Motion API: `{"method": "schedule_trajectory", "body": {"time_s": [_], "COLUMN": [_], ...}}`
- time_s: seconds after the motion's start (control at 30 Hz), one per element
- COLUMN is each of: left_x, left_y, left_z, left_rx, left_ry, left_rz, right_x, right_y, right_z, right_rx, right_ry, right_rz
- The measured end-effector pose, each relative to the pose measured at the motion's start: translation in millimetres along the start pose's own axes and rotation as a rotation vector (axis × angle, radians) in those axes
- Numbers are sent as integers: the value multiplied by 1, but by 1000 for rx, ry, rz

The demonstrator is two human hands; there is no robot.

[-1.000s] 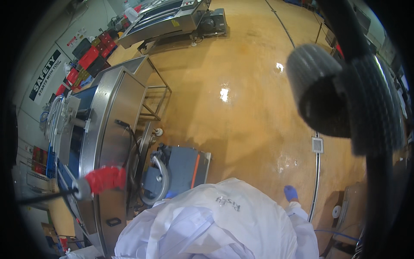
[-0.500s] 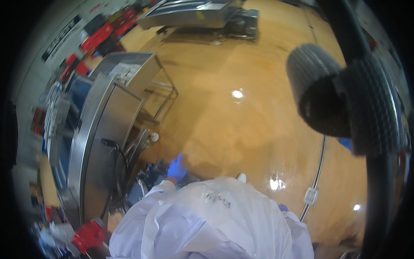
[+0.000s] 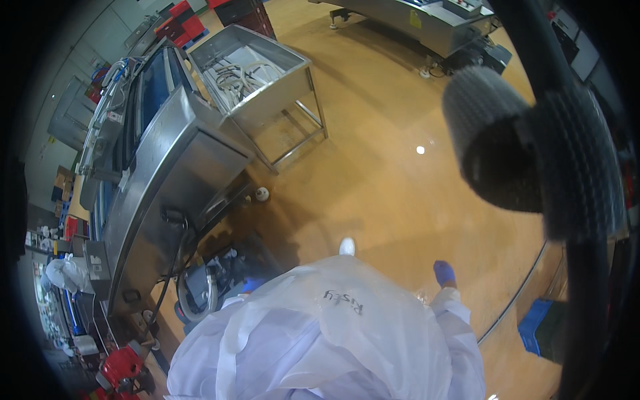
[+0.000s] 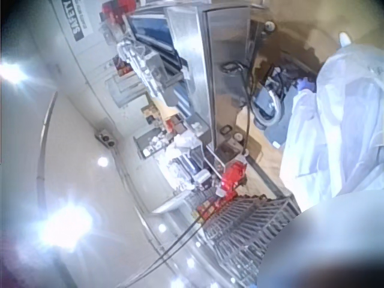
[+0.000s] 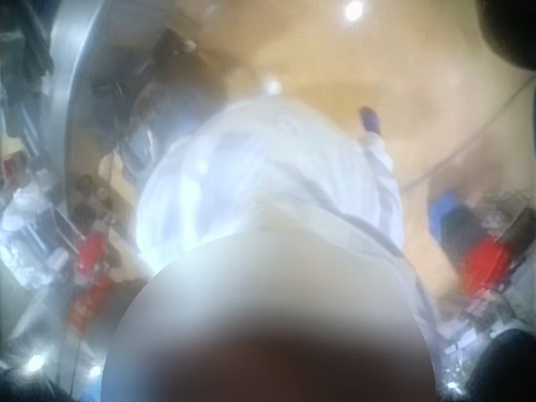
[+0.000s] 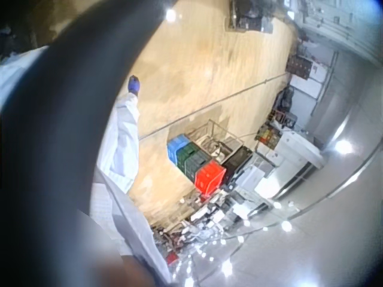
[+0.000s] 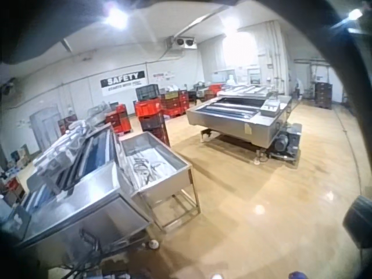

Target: The person places and secures long white strips onto a blue curved machine surface using a small metal tool. They retrieve additional strips from a nearby cart and continue arranging and fastening them in place.

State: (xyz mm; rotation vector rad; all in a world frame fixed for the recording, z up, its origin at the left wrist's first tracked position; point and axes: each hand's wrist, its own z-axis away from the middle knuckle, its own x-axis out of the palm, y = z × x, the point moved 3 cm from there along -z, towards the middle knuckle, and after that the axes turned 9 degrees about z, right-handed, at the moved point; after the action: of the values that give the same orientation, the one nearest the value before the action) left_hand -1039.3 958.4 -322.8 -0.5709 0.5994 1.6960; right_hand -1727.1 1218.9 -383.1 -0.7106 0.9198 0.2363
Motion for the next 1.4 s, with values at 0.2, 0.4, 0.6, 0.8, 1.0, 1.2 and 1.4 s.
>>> {"method": "schedule_trajectory", "body": {"time_s": [0.2,0.4,0.6,0.8,1.0,1.2,1.4], "left_x": [-85,-241,-312,-388,-486,-580,-610], "left_y": [153,324,439,449,420,334,301], "left_z": [-128,-182,-219,-242,-309,-450,-575], "left_rx": [328,483,496,441,509,132,-343], "left_ry": [-152,226,274,397,746,959,651], "left_rz": [-216,140,311,569,1102,1155,960], "right_x": [20,-1,-39,-113,-141,-125,-129], "right_y": [-26,-56,-123,-281,-453,-548,-627], "right_z": [-88,-180,-354,-569,-692,-708,-689], "right_rx": [-261,-102,-194,-265,-372,-423,-207], "right_ry": [-438,-601,-665,-469,-316,-439,-638], "right_rz": [544,524,604,373,184,301,721]}}
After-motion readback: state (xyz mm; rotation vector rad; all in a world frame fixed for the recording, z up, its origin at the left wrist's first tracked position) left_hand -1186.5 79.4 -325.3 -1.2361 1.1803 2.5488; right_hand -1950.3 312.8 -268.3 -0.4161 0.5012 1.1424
